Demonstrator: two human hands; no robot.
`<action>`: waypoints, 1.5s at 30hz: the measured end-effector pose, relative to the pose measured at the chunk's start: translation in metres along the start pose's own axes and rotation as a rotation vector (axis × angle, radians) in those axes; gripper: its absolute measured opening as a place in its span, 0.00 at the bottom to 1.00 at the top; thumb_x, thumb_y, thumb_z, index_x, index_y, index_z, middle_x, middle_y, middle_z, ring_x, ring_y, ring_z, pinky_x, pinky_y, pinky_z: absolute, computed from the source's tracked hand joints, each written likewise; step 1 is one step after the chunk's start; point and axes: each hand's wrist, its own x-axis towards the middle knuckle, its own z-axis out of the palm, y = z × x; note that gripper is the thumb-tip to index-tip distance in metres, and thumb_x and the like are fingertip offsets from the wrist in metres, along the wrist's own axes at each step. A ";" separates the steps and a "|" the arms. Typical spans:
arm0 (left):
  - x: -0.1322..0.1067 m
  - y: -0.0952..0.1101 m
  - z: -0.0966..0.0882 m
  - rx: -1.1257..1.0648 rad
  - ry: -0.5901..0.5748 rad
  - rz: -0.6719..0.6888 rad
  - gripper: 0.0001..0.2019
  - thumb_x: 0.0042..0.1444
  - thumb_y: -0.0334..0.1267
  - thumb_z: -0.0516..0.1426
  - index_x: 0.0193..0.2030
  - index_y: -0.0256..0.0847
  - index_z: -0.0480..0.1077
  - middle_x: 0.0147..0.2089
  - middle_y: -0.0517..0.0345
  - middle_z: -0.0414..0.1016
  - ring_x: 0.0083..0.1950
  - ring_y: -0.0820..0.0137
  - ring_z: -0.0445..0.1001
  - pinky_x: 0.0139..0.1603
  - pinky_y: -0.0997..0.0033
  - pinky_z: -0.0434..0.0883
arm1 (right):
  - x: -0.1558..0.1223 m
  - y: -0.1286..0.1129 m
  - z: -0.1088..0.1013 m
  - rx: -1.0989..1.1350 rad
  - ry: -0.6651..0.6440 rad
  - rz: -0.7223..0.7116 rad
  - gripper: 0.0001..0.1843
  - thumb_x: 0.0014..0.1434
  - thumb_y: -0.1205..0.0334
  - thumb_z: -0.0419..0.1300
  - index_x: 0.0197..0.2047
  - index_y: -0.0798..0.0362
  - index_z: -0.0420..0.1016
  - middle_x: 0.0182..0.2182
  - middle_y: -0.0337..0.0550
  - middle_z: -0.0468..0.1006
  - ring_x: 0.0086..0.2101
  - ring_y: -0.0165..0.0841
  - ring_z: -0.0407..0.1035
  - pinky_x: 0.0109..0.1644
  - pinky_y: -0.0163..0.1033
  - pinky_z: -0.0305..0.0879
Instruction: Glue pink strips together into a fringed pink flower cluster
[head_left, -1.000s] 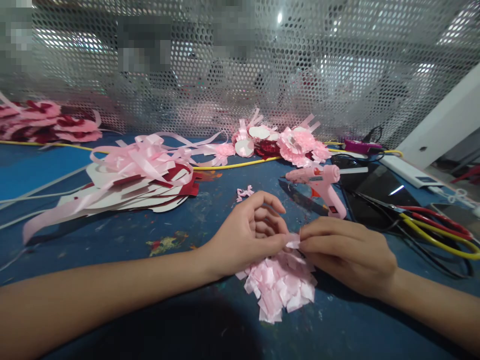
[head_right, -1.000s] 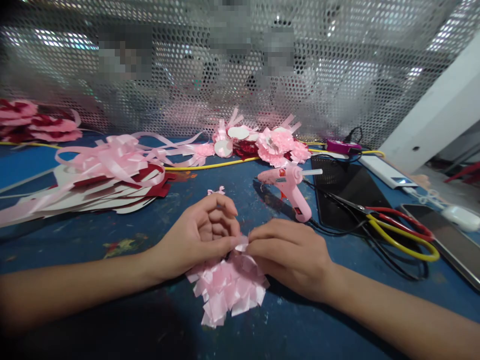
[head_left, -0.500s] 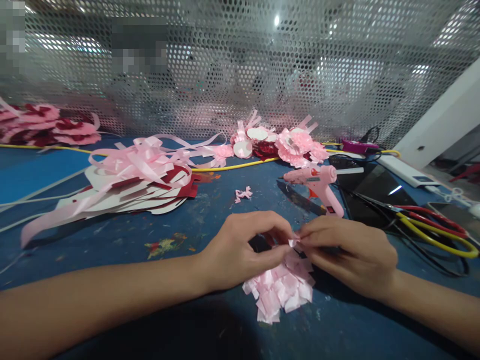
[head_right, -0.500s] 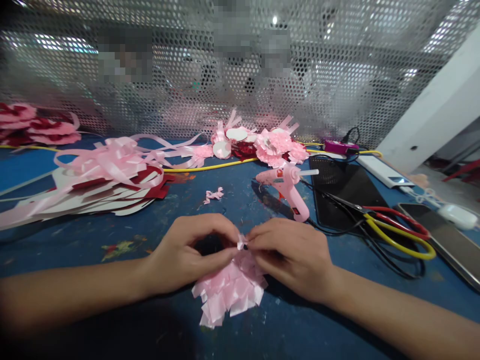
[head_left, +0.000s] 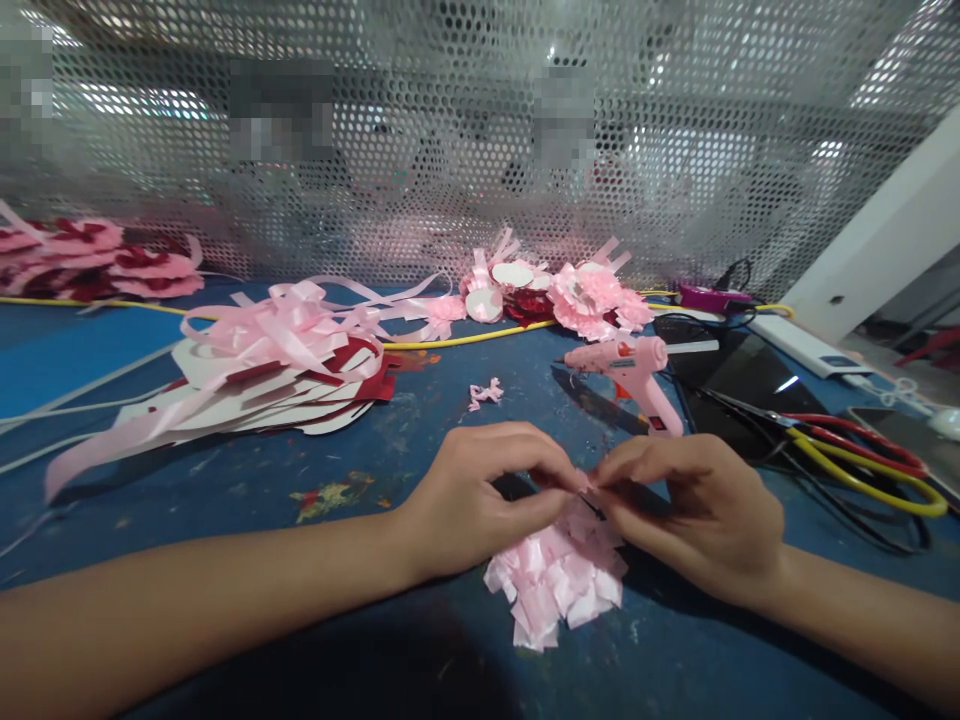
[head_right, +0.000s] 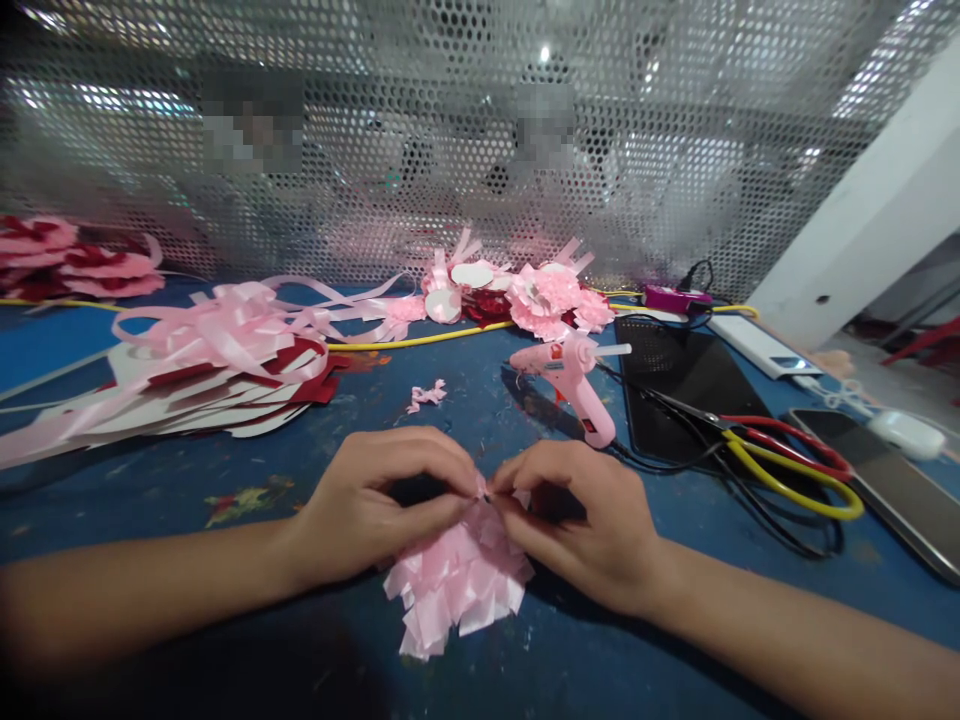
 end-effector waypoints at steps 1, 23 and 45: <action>0.000 0.000 0.000 -0.004 0.004 -0.001 0.05 0.52 0.27 0.58 0.32 0.38 0.75 0.32 0.55 0.78 0.33 0.72 0.76 0.37 0.74 0.73 | 0.000 0.000 0.000 -0.005 -0.008 -0.006 0.13 0.52 0.74 0.60 0.34 0.48 0.62 0.28 0.36 0.78 0.29 0.30 0.75 0.32 0.35 0.73; -0.007 0.003 0.006 0.189 -0.083 -0.003 0.12 0.47 0.23 0.56 0.36 0.41 0.62 0.31 0.63 0.72 0.30 0.77 0.72 0.31 0.81 0.67 | 0.000 0.001 0.004 -0.146 -0.201 -0.183 0.09 0.56 0.73 0.55 0.31 0.50 0.59 0.28 0.38 0.75 0.28 0.26 0.69 0.30 0.31 0.64; -0.007 0.007 0.002 0.490 -0.312 0.267 0.02 0.59 0.31 0.48 0.35 0.41 0.59 0.29 0.59 0.72 0.29 0.72 0.68 0.31 0.77 0.65 | 0.004 -0.012 0.001 -0.632 -0.133 -0.529 0.08 0.57 0.71 0.55 0.28 0.52 0.68 0.25 0.40 0.74 0.32 0.34 0.66 0.35 0.40 0.62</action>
